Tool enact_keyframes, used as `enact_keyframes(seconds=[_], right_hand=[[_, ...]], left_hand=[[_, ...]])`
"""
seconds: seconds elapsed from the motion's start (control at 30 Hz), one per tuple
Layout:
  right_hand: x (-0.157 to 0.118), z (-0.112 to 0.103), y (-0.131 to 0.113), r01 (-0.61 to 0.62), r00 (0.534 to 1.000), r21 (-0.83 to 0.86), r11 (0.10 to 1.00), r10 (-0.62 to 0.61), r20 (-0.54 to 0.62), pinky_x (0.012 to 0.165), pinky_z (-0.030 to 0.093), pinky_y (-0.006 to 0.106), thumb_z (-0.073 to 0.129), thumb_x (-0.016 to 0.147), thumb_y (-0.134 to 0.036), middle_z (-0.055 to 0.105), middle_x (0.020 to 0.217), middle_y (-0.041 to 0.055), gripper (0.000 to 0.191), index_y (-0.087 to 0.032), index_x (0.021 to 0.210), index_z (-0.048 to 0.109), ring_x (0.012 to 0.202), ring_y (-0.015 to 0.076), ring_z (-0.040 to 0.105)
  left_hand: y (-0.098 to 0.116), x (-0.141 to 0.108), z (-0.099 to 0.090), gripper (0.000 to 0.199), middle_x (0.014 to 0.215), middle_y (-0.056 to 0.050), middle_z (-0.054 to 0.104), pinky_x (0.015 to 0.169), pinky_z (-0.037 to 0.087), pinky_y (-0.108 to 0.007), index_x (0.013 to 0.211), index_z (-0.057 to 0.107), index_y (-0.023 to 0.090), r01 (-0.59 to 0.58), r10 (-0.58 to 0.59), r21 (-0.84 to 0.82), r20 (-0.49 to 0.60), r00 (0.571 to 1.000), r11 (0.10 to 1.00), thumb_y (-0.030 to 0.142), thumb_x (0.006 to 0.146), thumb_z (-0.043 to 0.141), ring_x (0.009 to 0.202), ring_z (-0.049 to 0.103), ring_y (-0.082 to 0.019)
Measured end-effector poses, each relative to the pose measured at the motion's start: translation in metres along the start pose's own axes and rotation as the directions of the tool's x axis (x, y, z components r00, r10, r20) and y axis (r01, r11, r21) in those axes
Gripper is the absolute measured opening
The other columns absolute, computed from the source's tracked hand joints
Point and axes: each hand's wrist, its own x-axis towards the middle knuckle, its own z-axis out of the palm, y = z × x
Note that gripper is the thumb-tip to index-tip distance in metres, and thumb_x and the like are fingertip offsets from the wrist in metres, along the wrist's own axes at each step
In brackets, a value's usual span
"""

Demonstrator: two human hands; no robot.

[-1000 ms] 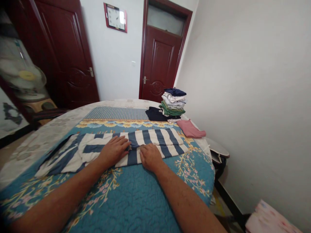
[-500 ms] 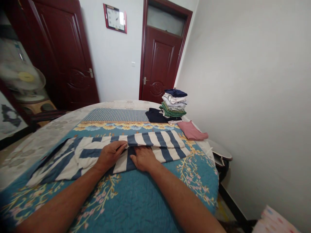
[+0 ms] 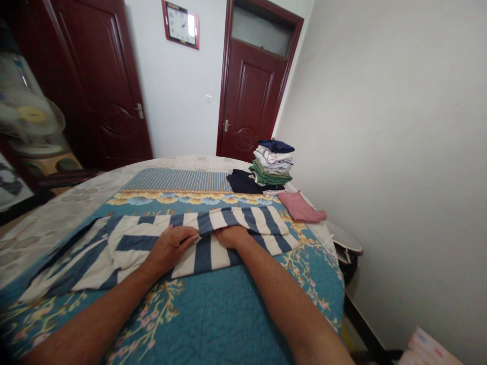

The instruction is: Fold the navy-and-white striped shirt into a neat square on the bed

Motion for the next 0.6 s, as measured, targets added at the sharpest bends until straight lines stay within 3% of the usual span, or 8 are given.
enact_keyframes(seconds=[0.2,0.43,0.6], right_hand=[[-0.031,-0.016,0.041,-0.134,0.991,0.034,0.99,0.133,0.027,0.12,0.039,0.039,0.034,0.11,-0.056,0.061,0.154,0.0099,0.059,-0.024,0.156,0.054,0.14,0.0246,0.059],[-0.052,-0.02,0.084,-0.232,0.972,-0.045,0.972,0.229,-0.049,0.121,0.038,0.042,0.038,0.109,-0.057,0.063,0.15,0.014,0.059,-0.02,0.149,0.062,0.141,0.0272,0.058],[-0.06,-0.017,0.119,-0.392,0.916,-0.07,0.917,0.382,-0.124,0.123,0.035,0.04,0.046,0.106,-0.045,0.063,0.15,0.0121,0.052,-0.023,0.151,0.061,0.141,0.0261,0.057]], left_hand=[[-0.004,0.002,0.001,0.031,0.128,-0.007,0.077,0.123,0.03,-0.063,0.113,0.078,0.031,0.021,-0.021,0.008,0.009,1.0,1.0,0.044,0.102,0.052,0.124,0.068,-0.03],[-0.005,0.004,0.0,0.036,0.126,-0.007,0.078,0.124,0.028,-0.062,0.112,0.079,0.031,0.023,-0.024,0.01,0.048,0.999,1.0,0.047,0.101,0.049,0.122,0.069,-0.03],[-0.005,0.005,-0.002,0.041,0.123,-0.007,0.079,0.123,0.034,-0.056,0.11,0.08,0.03,0.021,-0.021,0.009,0.062,0.998,1.0,0.052,0.101,0.047,0.119,0.07,-0.029]])
